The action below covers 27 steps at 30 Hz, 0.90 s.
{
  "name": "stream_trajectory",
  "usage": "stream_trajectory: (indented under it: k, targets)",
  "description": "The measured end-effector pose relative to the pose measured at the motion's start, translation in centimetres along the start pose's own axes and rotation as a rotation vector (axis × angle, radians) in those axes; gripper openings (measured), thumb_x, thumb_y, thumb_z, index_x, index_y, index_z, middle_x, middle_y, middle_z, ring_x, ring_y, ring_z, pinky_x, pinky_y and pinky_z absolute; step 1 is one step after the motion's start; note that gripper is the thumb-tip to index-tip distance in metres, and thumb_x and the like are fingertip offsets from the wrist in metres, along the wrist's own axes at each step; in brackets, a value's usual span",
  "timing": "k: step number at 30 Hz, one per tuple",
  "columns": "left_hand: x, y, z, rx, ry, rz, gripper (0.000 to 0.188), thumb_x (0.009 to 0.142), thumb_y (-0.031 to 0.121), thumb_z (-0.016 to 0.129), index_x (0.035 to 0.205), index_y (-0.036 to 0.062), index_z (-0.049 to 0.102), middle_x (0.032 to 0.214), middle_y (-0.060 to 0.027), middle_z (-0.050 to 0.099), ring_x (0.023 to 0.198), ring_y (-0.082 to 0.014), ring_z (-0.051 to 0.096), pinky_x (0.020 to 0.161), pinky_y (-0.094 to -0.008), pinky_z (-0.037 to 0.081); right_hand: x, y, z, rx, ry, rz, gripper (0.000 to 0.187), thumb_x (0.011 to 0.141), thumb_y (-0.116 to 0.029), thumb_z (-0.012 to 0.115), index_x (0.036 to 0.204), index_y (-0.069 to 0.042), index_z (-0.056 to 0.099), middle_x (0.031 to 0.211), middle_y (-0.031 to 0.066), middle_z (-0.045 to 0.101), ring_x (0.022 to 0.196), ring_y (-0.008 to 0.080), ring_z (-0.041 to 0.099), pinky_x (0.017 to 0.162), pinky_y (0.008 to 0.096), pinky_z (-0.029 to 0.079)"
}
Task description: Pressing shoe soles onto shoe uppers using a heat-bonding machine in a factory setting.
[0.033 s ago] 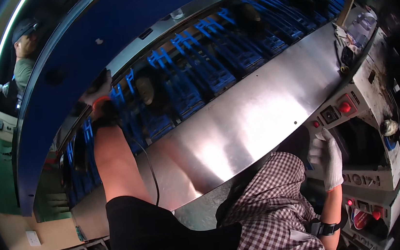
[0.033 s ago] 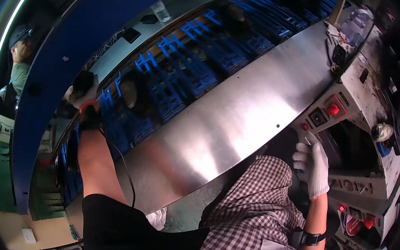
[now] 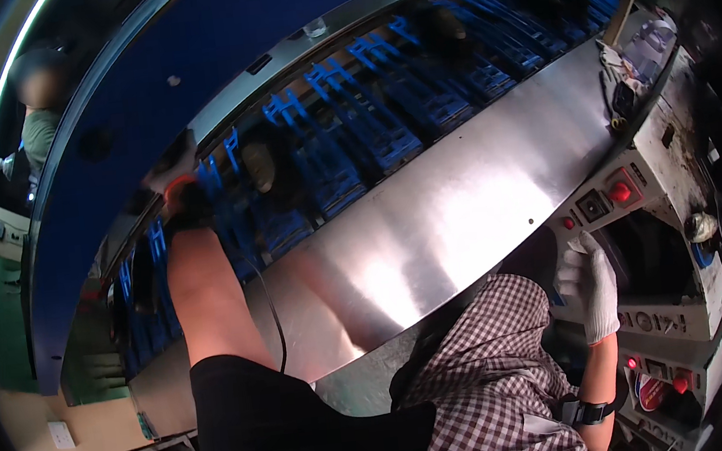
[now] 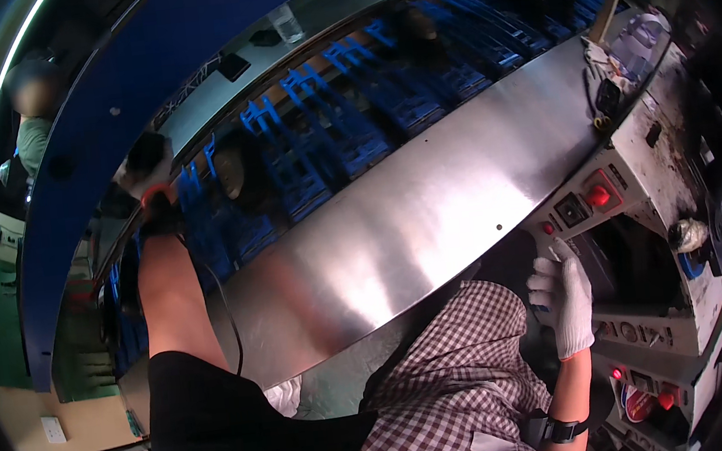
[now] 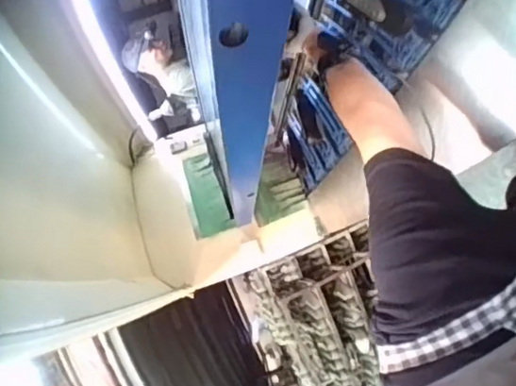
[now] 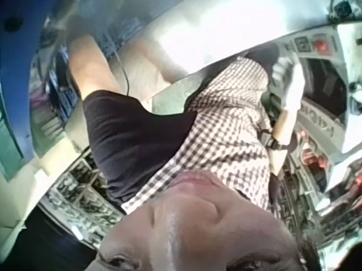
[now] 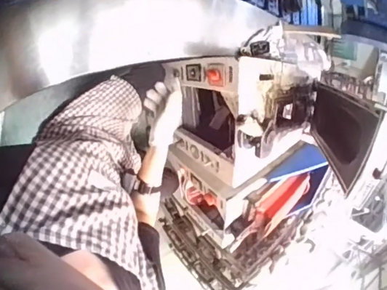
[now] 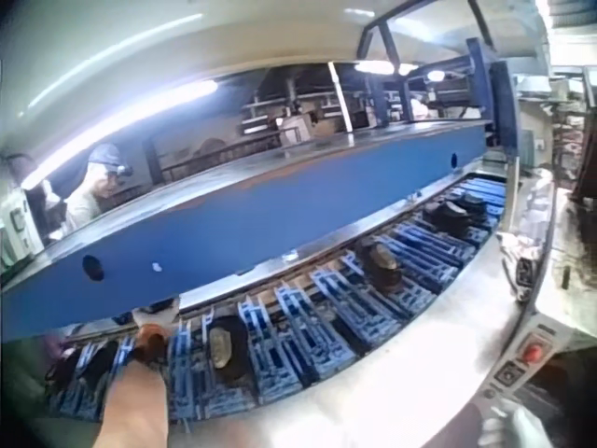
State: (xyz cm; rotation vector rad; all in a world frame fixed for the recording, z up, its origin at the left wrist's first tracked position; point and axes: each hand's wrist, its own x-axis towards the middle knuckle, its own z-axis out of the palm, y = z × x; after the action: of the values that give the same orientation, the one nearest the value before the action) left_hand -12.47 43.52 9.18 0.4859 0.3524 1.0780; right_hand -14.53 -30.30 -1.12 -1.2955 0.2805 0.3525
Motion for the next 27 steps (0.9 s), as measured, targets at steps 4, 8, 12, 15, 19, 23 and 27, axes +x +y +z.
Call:
stream_trajectory:
  k: [4,8,12,15,19,23,27]
  targets:
    - [2.2,3.7,-0.9,0.258,-0.264,-0.137,0.058,0.098,0.051,0.059,0.135,0.0074,0.062,0.139,-0.0119,0.063,0.132,-0.0325,0.056,0.113,-0.0532,0.041,-0.5,-0.7,-0.3,0.061,-0.031,0.003,0.063,0.108,-0.047,0.053,0.156,-0.007,0.041,0.111,0.0082,0.065,0.081,0.0145,0.063,0.063,0.0251,0.049]
    - [1.5,-1.1,1.3,0.952,-0.354,-0.198,0.060,0.100,0.044,0.061,0.148,0.0092,0.051,0.148,-0.0107,0.055,0.137,-0.0313,0.051,0.113,-0.0485,0.040,-0.6,-0.2,-0.7,0.049,-0.006,-0.006,0.059,0.109,-0.045,0.051,0.153,-0.007,0.045,0.112,0.0089,0.066,0.083,0.0152,0.065,0.065,0.0259,0.052]
    - [-9.5,-10.4,8.1,1.067,-0.646,-0.182,0.070,0.099,0.039,0.064,0.158,0.0081,0.041,0.148,-0.0134,0.054,0.136,-0.0299,0.053,0.114,-0.0442,0.042,-0.9,0.2,-0.7,0.006,-0.020,0.013,0.072,0.104,-0.054,0.058,0.157,-0.009,0.042,0.107,0.0037,0.061,0.079,0.0145,0.058,0.064,0.0262,0.046]
    - [-16.8,-16.6,11.0,1.249,-0.900,-0.286,0.079,0.098,0.046,0.062,0.161,0.0060,0.037,0.141,-0.0096,0.057,0.132,-0.0210,0.054,0.112,-0.0423,0.042,-0.9,0.0,-1.3,0.039,-0.014,0.012,0.073,0.103,-0.053,0.060,0.157,-0.008,0.041,0.109,0.0042,0.060,0.080,0.0147,0.059,0.062,0.0256,0.047]
    - [-24.5,-25.2,12.9,1.401,-1.219,-0.173,0.082,0.088,0.035,0.068,0.152,-0.0095,0.043,0.142,-0.0230,0.060,0.130,-0.0295,0.059,0.110,-0.0366,0.044,-1.4,-0.2,-3.2,0.022,0.038,-0.011,0.073,0.103,-0.054,0.059,0.157,-0.007,0.040,0.110,0.0067,0.063,0.082,0.0165,0.064,0.063,0.0275,0.052]
    - [-33.8,-29.4,12.1,1.670,-1.505,0.040,0.076,0.090,0.042,0.067,0.151,0.0006,0.048,0.155,-0.0254,0.046,0.145,-0.0397,0.042,0.121,-0.0489,0.032,-2.1,1.1,-6.4,0.006,0.110,0.004,0.070,0.105,-0.052,0.055,0.156,-0.005,0.041,0.110,0.0084,0.066,0.082,0.0175,0.067,0.066,0.0290,0.056]
    - [-36.9,-32.6,8.5,1.774,-1.508,0.723,0.061,0.090,0.043,0.066,0.141,0.0125,0.056,0.146,-0.0205,0.049,0.141,-0.0383,0.041,0.116,-0.0593,0.032,-2.3,4.6,-9.7,-0.087,0.209,0.066,0.059,0.108,-0.045,0.052,0.152,-0.006,0.048,0.108,0.0071,0.067,0.082,0.0159,0.068,0.064,0.0285,0.058]
